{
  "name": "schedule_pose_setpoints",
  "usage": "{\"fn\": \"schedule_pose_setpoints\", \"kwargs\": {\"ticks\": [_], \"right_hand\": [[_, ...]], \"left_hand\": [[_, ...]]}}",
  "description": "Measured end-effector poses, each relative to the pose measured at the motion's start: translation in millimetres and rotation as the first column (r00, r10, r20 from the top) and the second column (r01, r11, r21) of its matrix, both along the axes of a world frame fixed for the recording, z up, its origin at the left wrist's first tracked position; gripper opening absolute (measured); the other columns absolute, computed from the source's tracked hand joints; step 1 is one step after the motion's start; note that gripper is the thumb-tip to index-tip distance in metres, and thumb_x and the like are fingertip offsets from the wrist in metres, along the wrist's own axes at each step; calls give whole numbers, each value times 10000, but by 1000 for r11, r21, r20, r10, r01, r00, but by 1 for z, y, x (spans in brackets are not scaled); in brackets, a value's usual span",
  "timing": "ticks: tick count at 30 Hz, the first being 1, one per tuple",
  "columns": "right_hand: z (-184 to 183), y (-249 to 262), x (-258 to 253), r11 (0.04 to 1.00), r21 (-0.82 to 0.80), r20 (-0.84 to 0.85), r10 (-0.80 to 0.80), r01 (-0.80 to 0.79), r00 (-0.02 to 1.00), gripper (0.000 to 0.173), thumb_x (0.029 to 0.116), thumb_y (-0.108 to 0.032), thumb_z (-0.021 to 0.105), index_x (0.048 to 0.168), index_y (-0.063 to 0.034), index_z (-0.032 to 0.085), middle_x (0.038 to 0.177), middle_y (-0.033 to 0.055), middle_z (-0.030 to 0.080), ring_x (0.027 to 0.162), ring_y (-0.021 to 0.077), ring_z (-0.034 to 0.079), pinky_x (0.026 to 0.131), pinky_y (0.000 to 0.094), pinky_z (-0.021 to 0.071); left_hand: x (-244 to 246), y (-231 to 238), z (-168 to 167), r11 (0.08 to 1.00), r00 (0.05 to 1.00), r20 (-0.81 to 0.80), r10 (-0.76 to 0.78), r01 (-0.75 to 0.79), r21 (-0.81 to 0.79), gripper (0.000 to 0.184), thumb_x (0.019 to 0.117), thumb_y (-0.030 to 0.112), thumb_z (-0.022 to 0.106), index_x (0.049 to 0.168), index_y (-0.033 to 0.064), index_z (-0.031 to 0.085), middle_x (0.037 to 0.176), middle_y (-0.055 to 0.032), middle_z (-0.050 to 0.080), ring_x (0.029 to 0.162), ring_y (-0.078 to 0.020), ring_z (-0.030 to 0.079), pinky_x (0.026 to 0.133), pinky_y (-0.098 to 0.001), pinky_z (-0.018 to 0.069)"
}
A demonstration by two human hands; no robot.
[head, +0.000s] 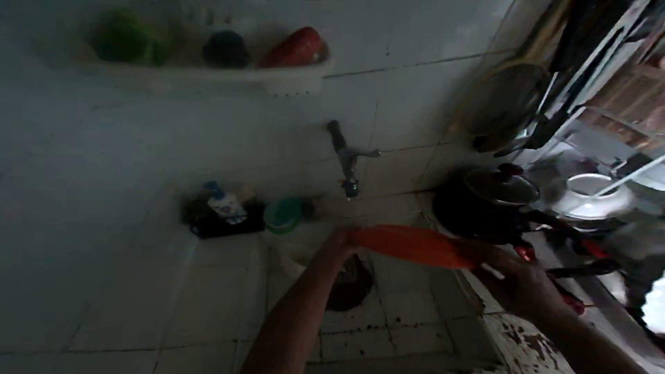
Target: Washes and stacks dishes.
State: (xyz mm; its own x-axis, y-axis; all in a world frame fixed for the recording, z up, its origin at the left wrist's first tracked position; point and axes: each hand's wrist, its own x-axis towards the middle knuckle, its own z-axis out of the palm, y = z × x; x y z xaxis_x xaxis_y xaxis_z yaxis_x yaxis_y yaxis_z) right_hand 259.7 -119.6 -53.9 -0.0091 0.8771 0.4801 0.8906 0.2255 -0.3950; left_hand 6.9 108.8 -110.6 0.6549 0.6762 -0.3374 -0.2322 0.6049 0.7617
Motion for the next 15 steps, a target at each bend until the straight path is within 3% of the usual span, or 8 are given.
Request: {"fn": "schedule_pose_setpoints", "kwargs": {"ticks": [2, 4, 7, 10, 13, 15], "right_hand": [[-33, -13, -4, 986, -164, -85, -37, 22, 996, 362, 912, -136, 629, 1251, -39, 715, 1357, 166, 654, 1262, 340, 630, 1035, 531, 529], [-55, -11, -28, 968, -250, -169, -44, 0, 985, 357, 945, -112, 630, 1287, -45, 703, 1411, 202, 609, 1287, 385, 605, 1032, 571, 519], [-57, 18, -97, 972, -217, -359, 8, -92, 933, 455, 1016, -208, 554, 1425, -9, 580, 1481, 183, 560, 1363, 315, 557, 1114, 470, 481], [-55, 69, -142, 971, -179, -449, 64, -160, 891, 575, 1090, -334, 425, 1535, 30, 423, 1616, 197, 387, 1525, 317, 335, 1257, 496, 263], [-70, 124, -135, 975, -218, -384, -128, 45, 914, 575, 1107, -314, 373, 1549, 53, 374, 1643, 244, 307, 1546, 395, 254, 1256, 577, 197], [-71, 145, -131, 922, -343, -287, -285, 180, 915, 638, 1116, -357, 322, 1583, 73, 261, 1656, 306, 204, 1550, 474, 161, 1248, 613, 156]], "left_hand": [[-5, 1, 17, 987, 990, -99, 104, -114, -111, 170, 1026, 139, 500, 1110, 28, 596, 925, -82, 659, 796, -163, 656, 725, -325, 579], [-16, -4, 27, 992, 989, -83, 119, -122, -29, 201, 1044, 123, 493, 1199, 38, 587, 995, -89, 677, 855, -171, 675, 770, -341, 588], [-31, -16, 29, 985, 988, -88, 126, -114, 130, 364, 1054, 79, 434, 1415, 61, 483, 1187, -122, 654, 1011, -199, 667, 867, -392, 572], [-45, -34, 36, 951, 990, -98, 100, -66, 302, 451, 1066, 84, 405, 1517, 81, 381, 1306, -131, 617, 1116, -202, 650, 939, -396, 565], [-64, -39, 36, 928, 997, -13, 70, -60, 367, 546, 985, 80, 457, 1523, 84, 362, 1313, -129, 613, 1125, -212, 648, 942, -417, 568], [-78, -42, 38, 937, 998, -16, 64, -55, 345, 569, 1011, 92, 446, 1563, 119, 309, 1355, -126, 589, 1152, -208, 639, 951, -410, 564]]}}
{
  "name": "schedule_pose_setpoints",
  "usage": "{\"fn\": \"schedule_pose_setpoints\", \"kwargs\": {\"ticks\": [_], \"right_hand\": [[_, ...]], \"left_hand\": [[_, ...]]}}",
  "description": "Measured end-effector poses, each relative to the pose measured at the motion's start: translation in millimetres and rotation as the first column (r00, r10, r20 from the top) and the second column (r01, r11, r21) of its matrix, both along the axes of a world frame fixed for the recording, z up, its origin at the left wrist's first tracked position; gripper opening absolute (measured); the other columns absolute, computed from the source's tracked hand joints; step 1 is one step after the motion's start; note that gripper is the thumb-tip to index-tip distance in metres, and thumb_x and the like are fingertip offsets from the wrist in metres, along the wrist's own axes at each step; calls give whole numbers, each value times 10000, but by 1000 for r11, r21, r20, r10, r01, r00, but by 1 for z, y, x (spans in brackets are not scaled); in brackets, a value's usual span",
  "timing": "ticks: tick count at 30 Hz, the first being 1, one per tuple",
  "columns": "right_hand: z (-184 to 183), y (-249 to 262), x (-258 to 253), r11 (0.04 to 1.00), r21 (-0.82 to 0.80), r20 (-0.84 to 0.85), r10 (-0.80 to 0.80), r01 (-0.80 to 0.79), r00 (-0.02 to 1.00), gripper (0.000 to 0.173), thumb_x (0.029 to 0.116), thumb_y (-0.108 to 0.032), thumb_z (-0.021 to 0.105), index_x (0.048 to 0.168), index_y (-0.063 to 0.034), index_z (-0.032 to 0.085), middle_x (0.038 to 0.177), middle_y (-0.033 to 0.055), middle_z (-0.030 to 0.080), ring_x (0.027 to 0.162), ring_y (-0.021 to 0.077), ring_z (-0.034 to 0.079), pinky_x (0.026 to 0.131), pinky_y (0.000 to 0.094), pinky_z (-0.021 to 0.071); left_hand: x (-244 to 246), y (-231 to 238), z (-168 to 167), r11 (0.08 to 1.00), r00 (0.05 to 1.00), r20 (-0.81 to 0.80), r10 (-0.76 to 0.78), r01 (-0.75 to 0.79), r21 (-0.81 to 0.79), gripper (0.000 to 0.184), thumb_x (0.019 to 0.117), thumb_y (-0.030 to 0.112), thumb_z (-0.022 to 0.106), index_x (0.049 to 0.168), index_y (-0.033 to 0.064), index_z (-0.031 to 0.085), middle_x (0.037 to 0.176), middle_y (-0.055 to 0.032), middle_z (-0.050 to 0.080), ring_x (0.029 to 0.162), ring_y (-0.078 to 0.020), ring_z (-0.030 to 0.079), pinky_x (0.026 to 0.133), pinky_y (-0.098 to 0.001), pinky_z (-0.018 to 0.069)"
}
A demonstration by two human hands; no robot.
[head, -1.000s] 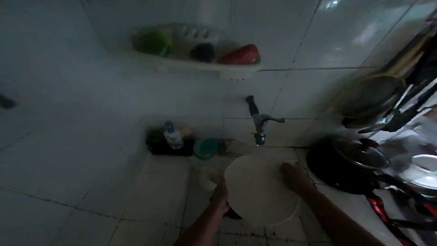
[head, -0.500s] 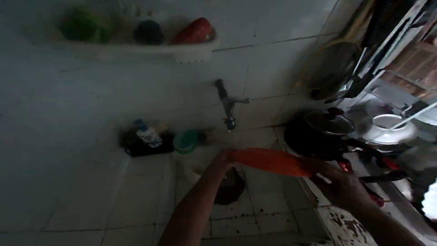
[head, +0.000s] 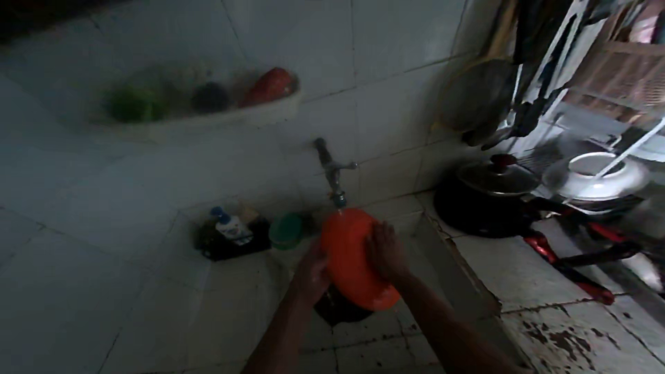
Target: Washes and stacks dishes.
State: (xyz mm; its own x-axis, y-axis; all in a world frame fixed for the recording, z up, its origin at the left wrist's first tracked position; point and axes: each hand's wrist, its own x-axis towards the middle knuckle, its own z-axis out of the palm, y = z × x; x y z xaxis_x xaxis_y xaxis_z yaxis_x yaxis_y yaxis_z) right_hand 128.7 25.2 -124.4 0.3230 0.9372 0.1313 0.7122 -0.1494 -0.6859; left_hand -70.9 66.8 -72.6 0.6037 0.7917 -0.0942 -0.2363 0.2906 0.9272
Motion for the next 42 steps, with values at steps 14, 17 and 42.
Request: {"fn": "schedule_pose_setpoints", "kwargs": {"ticks": [14, 17, 42], "right_hand": [[15, 20, 15, 850, -479, -198, -348, 220, 916, 495, 1142, -292, 254, 1498, -2, 436, 1376, 317, 569, 1281, 483, 559, 1041, 629, 446], [-4, -8, -9, 824, -475, -634, -564, 310, 529, 676, 1115, -505, 264, 1329, 54, 578, 1271, 293, 612, 1156, 394, 617, 955, 565, 504], [116, -124, 111, 919, 70, -27, -387, 387, 922, 777, 783, -193, 889, 1385, 34, 454, 1196, 309, 625, 1083, 472, 641, 905, 665, 515]], "left_hand": [[-8, -11, -7, 993, 988, 117, 102, -93, -74, 498, 1020, 1, 422, 1507, 67, 343, 1250, -129, 637, 1056, -212, 686, 898, -398, 596], [10, -14, -20, 993, 977, 173, 120, -116, -33, 602, 1009, -5, 423, 1572, 103, 239, 1361, -129, 565, 1142, -209, 643, 949, -412, 569], [83, -10, -49, 844, 970, -120, 212, -244, -477, 360, 1065, 119, 498, 1387, -41, 497, 1318, -208, 607, 1100, -262, 675, 917, -352, 578]]}}
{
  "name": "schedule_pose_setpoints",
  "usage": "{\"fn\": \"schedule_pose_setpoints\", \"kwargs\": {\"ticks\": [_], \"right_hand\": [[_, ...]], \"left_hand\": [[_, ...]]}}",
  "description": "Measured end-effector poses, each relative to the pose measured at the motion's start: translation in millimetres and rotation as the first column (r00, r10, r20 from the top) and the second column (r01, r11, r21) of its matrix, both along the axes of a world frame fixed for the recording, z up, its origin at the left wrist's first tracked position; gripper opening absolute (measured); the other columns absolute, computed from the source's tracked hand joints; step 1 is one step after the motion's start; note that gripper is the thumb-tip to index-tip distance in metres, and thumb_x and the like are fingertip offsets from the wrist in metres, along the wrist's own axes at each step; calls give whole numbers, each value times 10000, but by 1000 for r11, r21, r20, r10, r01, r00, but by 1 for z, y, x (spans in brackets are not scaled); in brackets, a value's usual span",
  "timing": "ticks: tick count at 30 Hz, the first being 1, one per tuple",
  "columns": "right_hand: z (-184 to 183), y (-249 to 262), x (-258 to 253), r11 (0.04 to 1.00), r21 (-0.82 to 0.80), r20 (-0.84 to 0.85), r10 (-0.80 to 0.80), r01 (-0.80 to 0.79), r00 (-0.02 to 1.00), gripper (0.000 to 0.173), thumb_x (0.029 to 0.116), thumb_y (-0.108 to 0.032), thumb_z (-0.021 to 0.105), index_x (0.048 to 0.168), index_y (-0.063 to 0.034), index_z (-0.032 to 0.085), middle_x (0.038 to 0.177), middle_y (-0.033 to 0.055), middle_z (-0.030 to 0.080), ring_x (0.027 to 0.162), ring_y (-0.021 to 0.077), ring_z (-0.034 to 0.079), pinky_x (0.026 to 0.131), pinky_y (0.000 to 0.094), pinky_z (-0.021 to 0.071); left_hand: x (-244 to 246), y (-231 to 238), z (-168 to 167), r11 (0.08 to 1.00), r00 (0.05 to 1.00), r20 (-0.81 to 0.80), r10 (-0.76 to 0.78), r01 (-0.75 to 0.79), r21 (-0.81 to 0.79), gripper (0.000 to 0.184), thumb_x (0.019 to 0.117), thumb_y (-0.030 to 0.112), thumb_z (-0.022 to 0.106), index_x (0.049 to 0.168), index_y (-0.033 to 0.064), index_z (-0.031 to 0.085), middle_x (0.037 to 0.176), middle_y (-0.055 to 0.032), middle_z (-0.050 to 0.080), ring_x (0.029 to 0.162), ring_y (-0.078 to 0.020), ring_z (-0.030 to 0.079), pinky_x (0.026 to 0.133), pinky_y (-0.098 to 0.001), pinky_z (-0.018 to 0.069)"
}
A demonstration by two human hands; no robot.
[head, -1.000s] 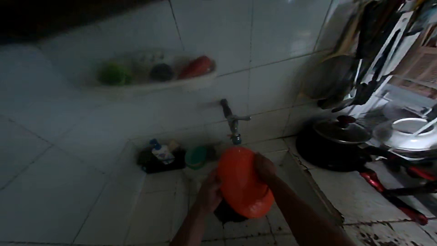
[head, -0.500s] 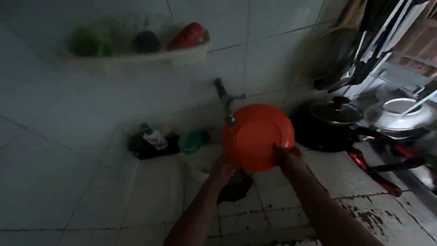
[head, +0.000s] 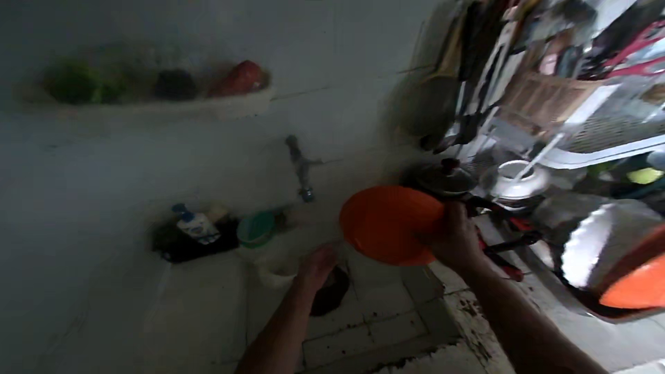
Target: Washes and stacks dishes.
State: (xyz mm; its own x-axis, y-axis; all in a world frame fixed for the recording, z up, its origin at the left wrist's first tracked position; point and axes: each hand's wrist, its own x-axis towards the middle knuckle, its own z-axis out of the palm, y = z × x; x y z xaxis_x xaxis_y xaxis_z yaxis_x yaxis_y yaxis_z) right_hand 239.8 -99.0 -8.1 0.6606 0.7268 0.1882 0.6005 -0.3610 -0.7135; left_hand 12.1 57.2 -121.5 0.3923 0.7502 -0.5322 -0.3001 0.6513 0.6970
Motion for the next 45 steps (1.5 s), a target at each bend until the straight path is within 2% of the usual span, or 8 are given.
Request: {"fn": "schedule_pose_setpoints", "kwargs": {"ticks": [7, 11, 15, 19, 25, 31, 40, 45], "right_hand": [[11, -38, 7, 997, -31, -99, 61, -65, 993, 702, 811, -237, 881, 1345, 0, 492, 1158, 218, 649, 1019, 351, 680, 885, 543, 571], [64, -98, 69, 965, 173, 214, 160, -199, 964, 674, 779, -263, 870, 1299, 10, 539, 1073, 187, 676, 943, 303, 693, 823, 530, 582], [139, -178, 170, 937, 84, 494, 256, -338, 831, 686, 769, -299, 815, 1341, -39, 538, 1092, 145, 678, 945, 254, 675, 808, 515, 559], [171, -234, 255, 935, -58, 552, 322, -350, 769, 648, 701, -308, 792, 1283, -120, 575, 1017, 62, 682, 849, 153, 680, 728, 415, 588], [129, -272, 345, 892, -181, 534, 442, -413, 720, 613, 652, -146, 883, 1201, -57, 625, 1030, 125, 694, 913, 263, 689, 821, 498, 564], [58, -304, 402, 935, -242, 436, 345, -261, 831, 734, 649, 16, 919, 1313, 21, 605, 1290, 267, 623, 1166, 443, 623, 1000, 610, 494], [48, -274, 393, 895, -356, 520, 427, -267, 740, 704, 635, -40, 936, 1272, -13, 638, 1255, 241, 629, 1211, 461, 578, 1013, 631, 475], [28, -260, 387, 890, -406, 518, 410, -207, 750, 794, 677, -21, 922, 1403, -89, 609, 1470, 226, 485, 1318, 472, 501, 996, 684, 476]], "left_hand": [[1, 0, -13, 997, 999, -12, 33, -32, 65, 324, 1071, 159, 450, 1325, -32, 516, 1132, -163, 677, 950, -202, 707, 821, -320, 594], [-1, -1, -9, 992, 996, -26, 86, -83, 98, 324, 1082, 163, 432, 1339, -28, 482, 1110, -154, 665, 911, -193, 712, 798, -320, 608], [-8, -9, -16, 983, 986, -90, 138, -125, 138, 367, 1068, 162, 470, 1382, -28, 468, 1202, -175, 647, 988, -222, 701, 841, -353, 600], [-10, -33, -24, 978, 978, -100, 185, -173, 113, 383, 1072, 181, 464, 1416, 15, 451, 1250, -147, 624, 1055, -212, 679, 885, -365, 583], [6, -75, -30, 951, 949, -83, 305, -300, 70, 402, 1067, 184, 483, 1426, 21, 408, 1334, -146, 552, 1162, -227, 623, 935, -385, 562], [4, -104, -26, 952, 952, -76, 295, -286, 112, 366, 1085, 188, 442, 1405, 11, 444, 1331, -142, 590, 1170, -222, 645, 946, -396, 570], [23, -117, -10, 963, 940, -219, 264, -243, 116, 402, 1095, 246, 406, 1439, 41, 441, 1367, -149, 576, 1170, -231, 641, 940, -382, 561], [24, -99, -35, 973, 946, -233, 227, -232, 8, 378, 1065, 249, 502, 1374, 36, 536, 1281, -182, 648, 1087, -295, 692, 872, -422, 605]]}}
